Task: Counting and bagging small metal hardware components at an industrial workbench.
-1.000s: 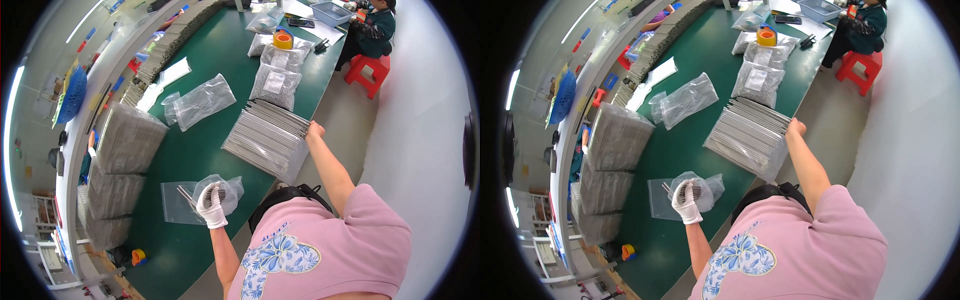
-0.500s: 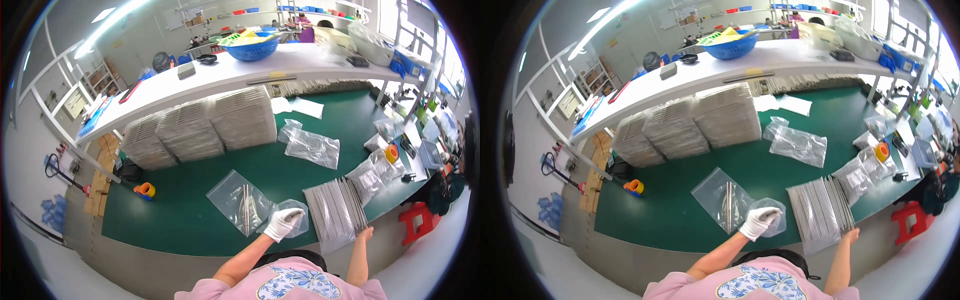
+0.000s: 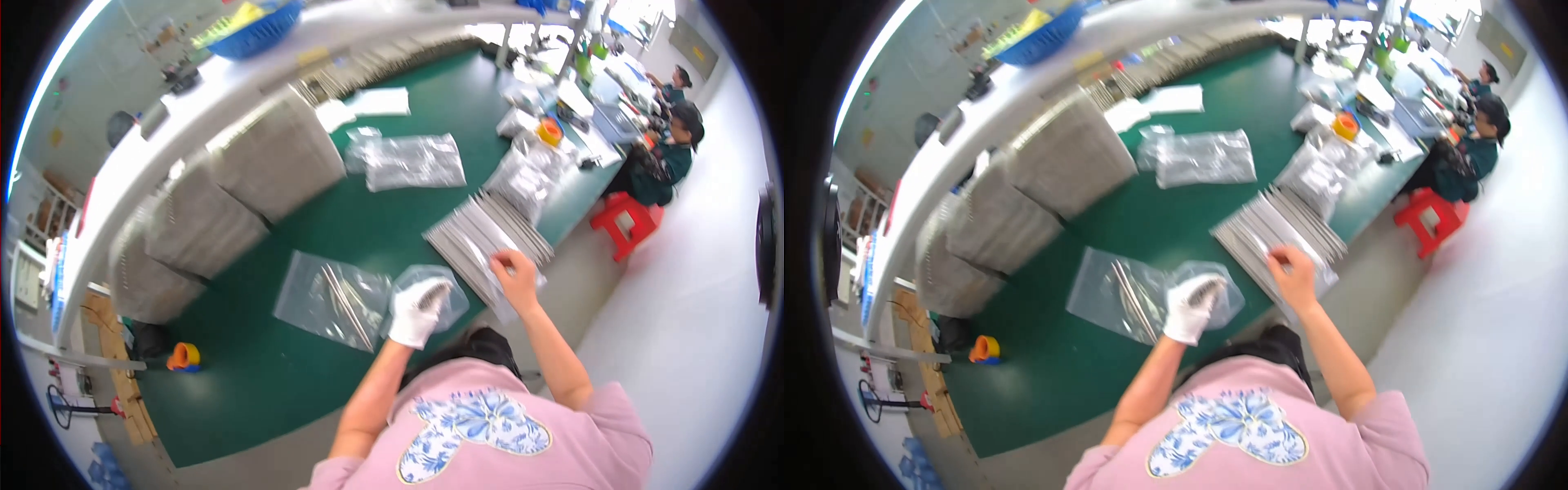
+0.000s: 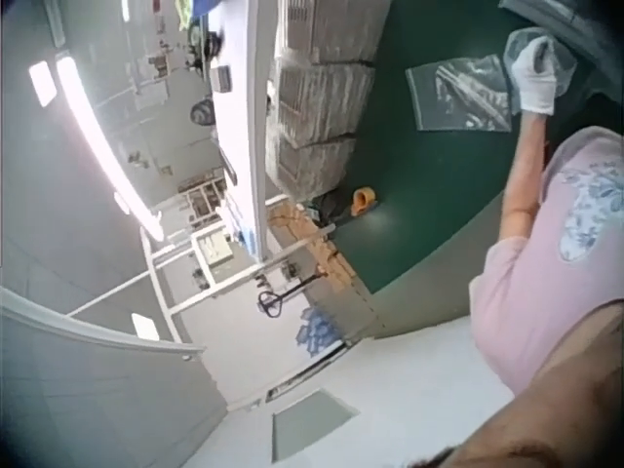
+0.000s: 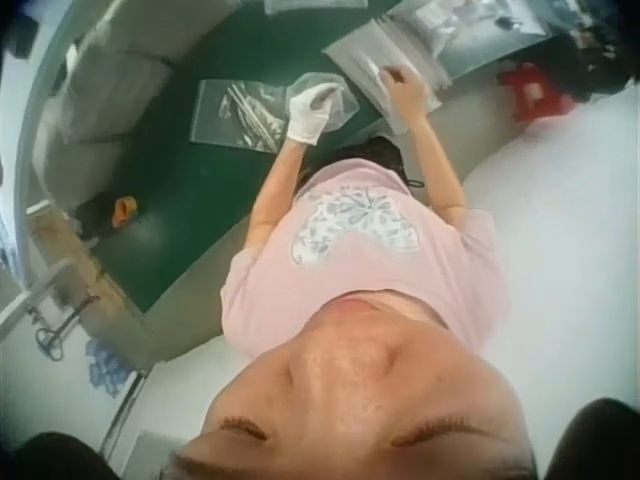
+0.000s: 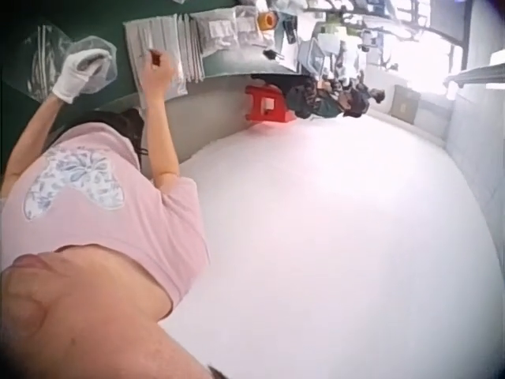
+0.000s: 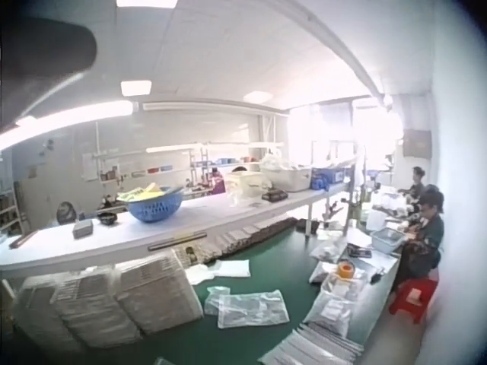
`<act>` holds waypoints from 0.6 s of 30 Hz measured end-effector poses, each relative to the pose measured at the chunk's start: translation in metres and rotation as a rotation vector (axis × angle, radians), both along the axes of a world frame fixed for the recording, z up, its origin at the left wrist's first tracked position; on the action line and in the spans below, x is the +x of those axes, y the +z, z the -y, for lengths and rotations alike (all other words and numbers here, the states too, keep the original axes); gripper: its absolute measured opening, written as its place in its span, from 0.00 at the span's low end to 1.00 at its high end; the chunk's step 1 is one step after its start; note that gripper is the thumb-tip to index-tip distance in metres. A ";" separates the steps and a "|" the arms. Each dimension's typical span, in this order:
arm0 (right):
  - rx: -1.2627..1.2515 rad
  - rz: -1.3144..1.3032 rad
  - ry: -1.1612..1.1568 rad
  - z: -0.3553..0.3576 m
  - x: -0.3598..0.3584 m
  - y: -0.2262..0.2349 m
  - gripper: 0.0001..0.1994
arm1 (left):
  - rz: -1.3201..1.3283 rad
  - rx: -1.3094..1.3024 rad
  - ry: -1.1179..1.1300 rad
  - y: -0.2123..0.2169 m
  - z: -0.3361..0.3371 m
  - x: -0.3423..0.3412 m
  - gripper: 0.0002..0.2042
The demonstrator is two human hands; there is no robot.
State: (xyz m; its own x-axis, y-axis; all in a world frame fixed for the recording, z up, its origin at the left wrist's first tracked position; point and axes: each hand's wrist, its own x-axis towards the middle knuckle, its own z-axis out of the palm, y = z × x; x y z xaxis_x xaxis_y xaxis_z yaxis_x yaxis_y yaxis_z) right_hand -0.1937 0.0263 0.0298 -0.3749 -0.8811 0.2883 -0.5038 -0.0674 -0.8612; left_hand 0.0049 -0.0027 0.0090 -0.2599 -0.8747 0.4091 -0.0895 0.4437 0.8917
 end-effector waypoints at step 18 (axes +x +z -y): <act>-0.226 -0.261 0.512 0.013 0.057 0.049 0.03 | -0.018 0.173 0.020 0.002 -0.008 0.000 0.10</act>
State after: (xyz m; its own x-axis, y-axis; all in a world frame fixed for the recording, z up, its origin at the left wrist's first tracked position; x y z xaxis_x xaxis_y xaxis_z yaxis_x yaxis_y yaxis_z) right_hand -0.1362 0.0133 0.0791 0.1878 -0.8369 0.5142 -0.5511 -0.5231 -0.6501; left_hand 0.0047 0.0051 0.0109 -0.2360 -0.9374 0.2561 -0.0801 0.2814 0.9562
